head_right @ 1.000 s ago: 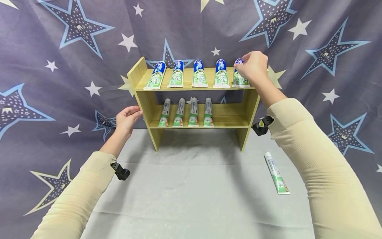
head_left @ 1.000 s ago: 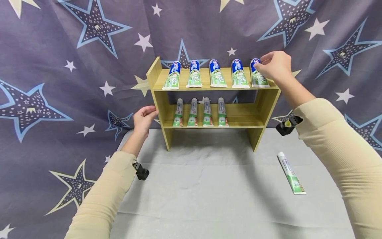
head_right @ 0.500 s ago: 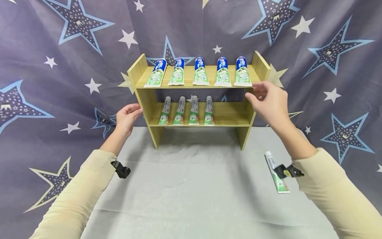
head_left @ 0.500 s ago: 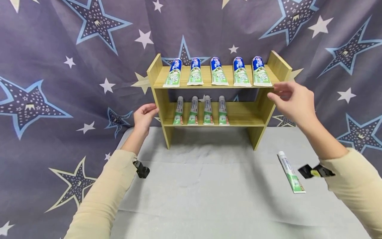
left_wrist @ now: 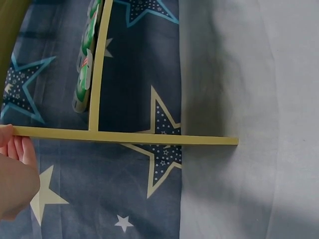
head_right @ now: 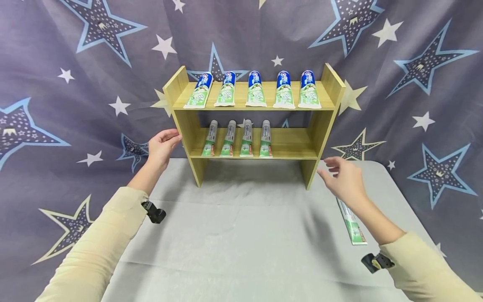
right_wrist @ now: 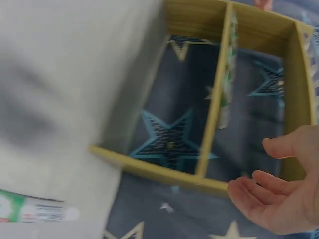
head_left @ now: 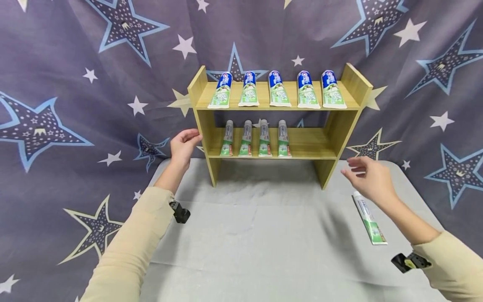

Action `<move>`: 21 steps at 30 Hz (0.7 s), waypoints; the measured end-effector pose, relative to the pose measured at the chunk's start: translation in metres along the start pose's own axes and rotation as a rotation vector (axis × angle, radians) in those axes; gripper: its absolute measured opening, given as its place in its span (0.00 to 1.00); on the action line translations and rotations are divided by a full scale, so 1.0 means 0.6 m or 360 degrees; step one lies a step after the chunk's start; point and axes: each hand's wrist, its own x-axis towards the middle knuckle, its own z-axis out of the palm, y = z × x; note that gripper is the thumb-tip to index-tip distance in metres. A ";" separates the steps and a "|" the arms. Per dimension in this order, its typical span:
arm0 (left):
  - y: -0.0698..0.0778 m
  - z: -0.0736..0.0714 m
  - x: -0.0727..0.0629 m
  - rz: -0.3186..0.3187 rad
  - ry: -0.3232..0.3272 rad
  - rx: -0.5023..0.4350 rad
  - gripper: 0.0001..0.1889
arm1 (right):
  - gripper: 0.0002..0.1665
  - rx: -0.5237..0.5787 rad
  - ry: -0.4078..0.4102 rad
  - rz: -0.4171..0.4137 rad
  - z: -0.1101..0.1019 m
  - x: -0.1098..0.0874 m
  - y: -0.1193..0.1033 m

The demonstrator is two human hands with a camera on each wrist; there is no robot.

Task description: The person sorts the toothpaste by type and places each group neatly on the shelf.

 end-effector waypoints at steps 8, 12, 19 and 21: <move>0.000 -0.001 -0.001 -0.0018 0.0010 0.0027 0.10 | 0.18 -0.0054 -0.0067 0.0052 0.022 -0.023 0.057; 0.000 -0.001 0.000 -0.0037 -0.0006 0.0043 0.09 | 0.18 -0.0116 -0.0135 0.0112 0.033 -0.035 0.086; -0.001 -0.002 0.000 -0.0011 0.0007 0.0069 0.11 | 0.20 -0.0207 -0.0322 0.0207 0.060 -0.054 0.135; -0.001 -0.002 0.000 -0.0011 0.0008 0.0070 0.10 | 0.21 -0.0229 -0.0377 0.0235 0.065 -0.059 0.146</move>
